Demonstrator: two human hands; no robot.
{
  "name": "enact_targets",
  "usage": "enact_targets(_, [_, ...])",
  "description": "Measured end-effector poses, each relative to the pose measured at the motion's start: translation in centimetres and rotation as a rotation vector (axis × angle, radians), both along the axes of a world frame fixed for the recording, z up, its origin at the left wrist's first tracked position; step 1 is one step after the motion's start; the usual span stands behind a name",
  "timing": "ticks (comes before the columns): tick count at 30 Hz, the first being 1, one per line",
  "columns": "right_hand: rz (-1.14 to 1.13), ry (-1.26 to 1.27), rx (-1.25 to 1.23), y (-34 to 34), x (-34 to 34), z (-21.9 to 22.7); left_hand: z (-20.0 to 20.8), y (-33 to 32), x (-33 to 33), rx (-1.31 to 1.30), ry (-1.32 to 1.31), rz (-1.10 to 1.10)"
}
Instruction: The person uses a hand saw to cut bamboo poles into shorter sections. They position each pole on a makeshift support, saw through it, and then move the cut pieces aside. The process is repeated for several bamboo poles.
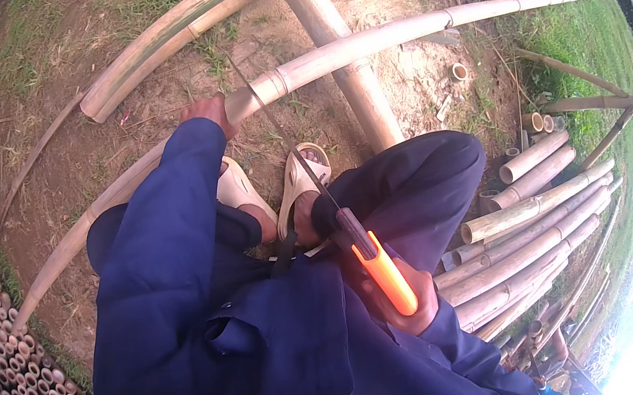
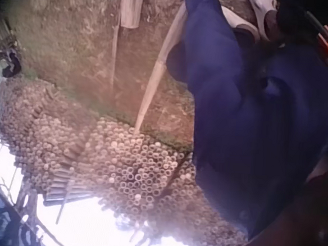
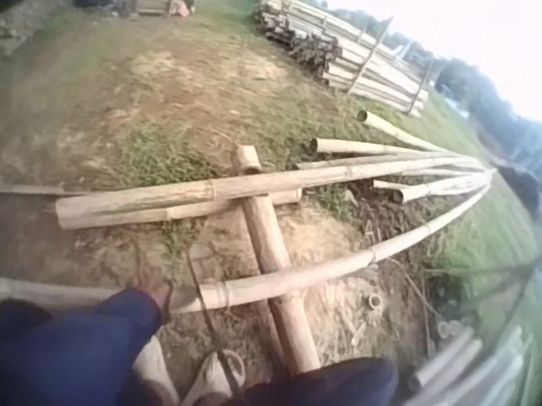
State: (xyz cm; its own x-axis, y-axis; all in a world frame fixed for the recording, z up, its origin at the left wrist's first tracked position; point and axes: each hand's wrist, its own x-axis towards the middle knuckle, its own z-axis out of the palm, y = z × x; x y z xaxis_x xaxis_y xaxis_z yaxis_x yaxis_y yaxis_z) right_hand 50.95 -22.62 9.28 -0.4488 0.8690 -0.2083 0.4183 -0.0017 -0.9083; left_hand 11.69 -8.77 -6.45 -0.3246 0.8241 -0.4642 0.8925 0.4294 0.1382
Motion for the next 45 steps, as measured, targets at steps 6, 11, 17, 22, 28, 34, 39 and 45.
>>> enact_targets(6, [0.091, 0.066, -0.028, 6.3, -8.7, -4.4, 0.5, 0.1, -0.2, 0.006, -0.011, -0.018])
enact_targets(11, [0.096, 0.009, 0.042, 1.3, -2.4, -0.3, 0.1, -1.5, 1.2, -0.003, -0.043, -0.046])
enact_targets(17, [0.042, 0.044, -0.061, 6.2, -7.9, -3.8, 0.0, -0.6, 1.2, -0.014, -0.082, -0.014])
enact_targets(22, [0.092, -0.023, -0.054, 2.0, -3.3, -0.3, -0.2, -1.3, 0.0, -0.042, -0.083, 0.016])
enact_targets(28, [0.06, 0.022, -0.039, 4.3, -6.2, -1.0, -0.4, -0.5, 0.5, -0.038, -0.066, 0.016])
enact_targets(34, [0.081, -0.078, -0.132, 3.4, -5.2, -1.1, -0.8, -1.1, 0.2, -0.017, -0.084, -0.01])
enact_targets(39, [0.016, -0.116, -0.144, 1.0, -1.0, 2.9, -0.5, -0.8, 1.6, -0.058, -0.059, 0.012])
enact_targets(45, [0.096, 0.007, -0.119, 6.0, -7.4, -3.0, -0.2, -0.8, 0.7, -0.057, -0.096, -0.005])
